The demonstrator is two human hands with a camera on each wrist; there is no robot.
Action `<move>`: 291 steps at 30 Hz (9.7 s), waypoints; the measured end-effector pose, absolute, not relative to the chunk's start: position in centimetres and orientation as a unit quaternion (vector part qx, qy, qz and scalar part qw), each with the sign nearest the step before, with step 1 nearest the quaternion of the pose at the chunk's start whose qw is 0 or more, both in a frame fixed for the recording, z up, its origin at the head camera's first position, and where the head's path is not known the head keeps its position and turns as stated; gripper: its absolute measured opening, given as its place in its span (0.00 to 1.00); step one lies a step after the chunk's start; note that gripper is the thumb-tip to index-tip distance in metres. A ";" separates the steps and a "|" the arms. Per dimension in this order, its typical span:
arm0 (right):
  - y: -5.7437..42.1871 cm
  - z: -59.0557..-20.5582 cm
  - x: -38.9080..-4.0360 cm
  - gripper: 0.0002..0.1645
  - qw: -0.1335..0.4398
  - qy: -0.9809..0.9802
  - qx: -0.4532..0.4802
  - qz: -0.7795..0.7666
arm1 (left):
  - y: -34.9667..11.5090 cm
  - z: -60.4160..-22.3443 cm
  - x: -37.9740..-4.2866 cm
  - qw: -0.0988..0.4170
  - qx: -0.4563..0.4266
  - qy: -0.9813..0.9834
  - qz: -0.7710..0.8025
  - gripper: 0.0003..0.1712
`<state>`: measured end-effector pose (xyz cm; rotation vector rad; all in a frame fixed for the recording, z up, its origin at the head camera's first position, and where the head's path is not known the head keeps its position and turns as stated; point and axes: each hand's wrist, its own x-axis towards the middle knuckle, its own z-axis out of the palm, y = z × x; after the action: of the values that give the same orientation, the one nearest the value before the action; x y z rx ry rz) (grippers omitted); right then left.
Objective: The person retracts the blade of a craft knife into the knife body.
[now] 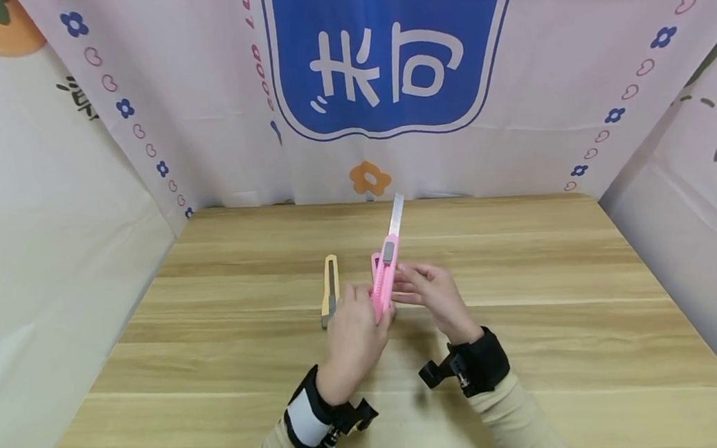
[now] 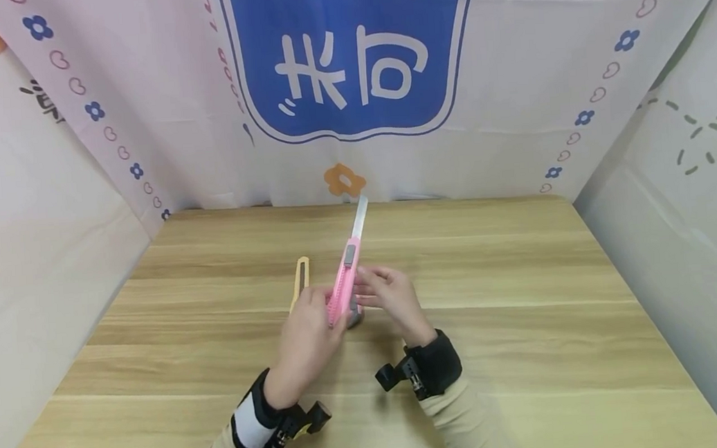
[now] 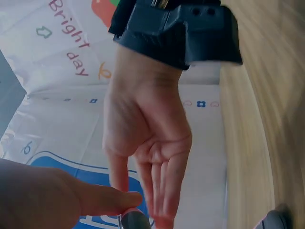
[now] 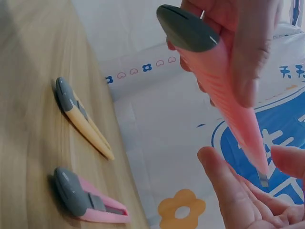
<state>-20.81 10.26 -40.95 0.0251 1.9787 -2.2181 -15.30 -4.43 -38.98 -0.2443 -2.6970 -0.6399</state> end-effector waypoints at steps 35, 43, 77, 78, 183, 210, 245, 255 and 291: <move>12.6 -39.0 -21.2 0.24 0.071 0.679 -0.011 -0.731 | -6.1 -38.4 -17.7 -0.194 -0.184 -0.762 -0.590 0.35; 12.7 -39.0 -21.1 0.25 0.065 0.675 -0.018 -0.735 | -6.5 -38.6 -17.9 -0.255 -0.189 -0.734 -0.601 0.31; 12.8 -39.3 -21.6 0.31 0.063 0.640 0.048 -0.764 | -4.3 -41.0 -17.3 -0.244 -0.164 -0.745 -0.599 0.25; 12.8 -39.3 -21.6 0.29 0.059 0.641 0.051 -0.764 | -4.3 -41.0 -17.3 -0.246 -0.164 -0.746 -0.597 0.25; 11.4 -39.5 -21.2 0.13 0.001 0.596 0.017 -0.803 | -4.3 -40.9 -17.1 -0.263 -0.148 -0.736 -0.606 0.27; 11.7 -39.2 -21.2 0.23 0.027 0.616 0.037 -0.787 | -4.2 -40.9 -17.4 -0.265 -0.107 -0.728 -0.624 0.27; 11.5 -39.2 -21.1 0.15 -0.010 0.586 0.023 -0.810 | -4.0 -41.1 -17.5 -0.253 -0.098 -0.720 -0.639 0.22; 11.4 -39.2 -21.1 0.20 -0.008 0.578 0.021 -0.816 | -4.0 -41.0 -17.4 -0.255 -0.091 -0.718 -0.642 0.22; 11.3 -38.8 -20.9 0.25 0.026 0.620 0.046 -0.783 | -4.2 -40.9 -17.4 -0.226 -0.090 -0.717 -0.653 0.22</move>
<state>-20.86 11.33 -38.78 0.1430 1.9159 -2.4192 -17.44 -4.22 -40.88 -0.3306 -2.6473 -2.4121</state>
